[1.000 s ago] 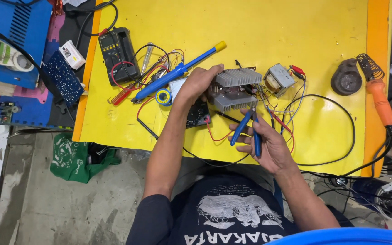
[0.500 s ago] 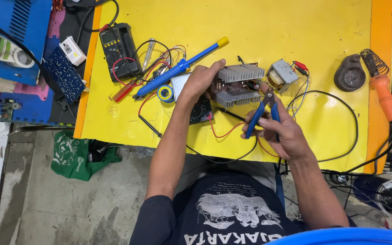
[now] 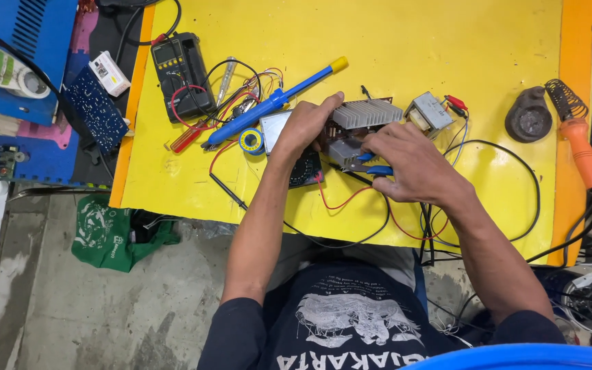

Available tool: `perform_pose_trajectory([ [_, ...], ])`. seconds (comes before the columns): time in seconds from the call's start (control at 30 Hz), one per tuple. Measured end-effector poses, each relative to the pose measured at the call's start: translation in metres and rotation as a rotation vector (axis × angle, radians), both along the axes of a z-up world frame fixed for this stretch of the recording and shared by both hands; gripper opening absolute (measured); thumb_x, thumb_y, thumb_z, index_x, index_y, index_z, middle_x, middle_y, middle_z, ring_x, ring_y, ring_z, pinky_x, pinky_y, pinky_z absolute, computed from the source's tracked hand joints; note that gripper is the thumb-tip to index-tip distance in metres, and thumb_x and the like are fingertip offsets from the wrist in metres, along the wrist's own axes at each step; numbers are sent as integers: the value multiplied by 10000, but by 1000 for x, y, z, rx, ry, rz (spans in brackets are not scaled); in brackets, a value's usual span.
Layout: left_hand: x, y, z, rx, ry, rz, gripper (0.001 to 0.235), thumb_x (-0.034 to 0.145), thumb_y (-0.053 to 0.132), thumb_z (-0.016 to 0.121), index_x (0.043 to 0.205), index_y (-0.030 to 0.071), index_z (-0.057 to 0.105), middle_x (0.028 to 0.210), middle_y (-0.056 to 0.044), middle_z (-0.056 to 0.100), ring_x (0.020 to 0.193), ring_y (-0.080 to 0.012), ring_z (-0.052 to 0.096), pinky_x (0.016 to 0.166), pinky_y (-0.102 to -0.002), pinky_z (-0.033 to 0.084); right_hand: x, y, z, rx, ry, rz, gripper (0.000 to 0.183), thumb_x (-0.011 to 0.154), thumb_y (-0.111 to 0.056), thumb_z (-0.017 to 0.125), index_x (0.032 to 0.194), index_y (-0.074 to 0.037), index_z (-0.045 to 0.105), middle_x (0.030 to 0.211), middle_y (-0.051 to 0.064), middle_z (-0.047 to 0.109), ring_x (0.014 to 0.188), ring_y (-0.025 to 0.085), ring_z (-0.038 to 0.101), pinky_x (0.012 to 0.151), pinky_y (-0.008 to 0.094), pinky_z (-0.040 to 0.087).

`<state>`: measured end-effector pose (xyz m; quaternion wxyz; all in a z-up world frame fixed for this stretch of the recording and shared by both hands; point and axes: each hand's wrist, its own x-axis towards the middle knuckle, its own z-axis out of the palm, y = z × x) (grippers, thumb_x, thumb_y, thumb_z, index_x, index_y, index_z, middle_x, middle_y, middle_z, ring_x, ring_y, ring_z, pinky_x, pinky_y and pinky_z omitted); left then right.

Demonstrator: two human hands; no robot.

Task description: The person uses a soldering iron and a desoldering pump to work on a green circuit board. They then use pliers to adjust components on a metal heatsink attached to the board before returning to soldering.

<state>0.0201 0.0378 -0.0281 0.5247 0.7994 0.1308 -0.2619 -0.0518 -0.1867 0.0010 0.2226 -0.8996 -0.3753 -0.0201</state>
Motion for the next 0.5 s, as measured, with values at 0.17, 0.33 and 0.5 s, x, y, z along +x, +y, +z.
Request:
perform_pose_trajectory([
  [0.17, -3, 0, 7, -6, -5, -6, 785, 828, 694, 534, 1099, -31, 666, 829, -126, 594, 559, -182, 675, 524, -271, 564, 8, -3, 3, -59, 180, 3, 458, 719, -231, 692, 1142, -61, 643, 949, 131, 681, 1013, 315, 613, 921, 417, 420],
  [0.33, -3, 2, 2, -27, -16, -4, 781, 819, 690, 557, 1077, -37, 678, 826, -133, 601, 572, -193, 684, 526, -282, 571, 2, -2, -19, -113, 117, -23, 448, 777, -340, 676, 1118, -56, 620, 941, 136, 635, 1024, 314, 612, 923, 417, 433],
  [0.5, -2, 4, -6, -50, -8, -11, 805, 792, 718, 570, 1029, -34, 730, 876, -157, 635, 620, -211, 711, 556, -295, 582, -5, 1, -39, -121, 129, -68, 391, 877, -425, 613, 1077, -93, 565, 895, 105, 556, 1026, 312, 609, 980, 416, 454],
])
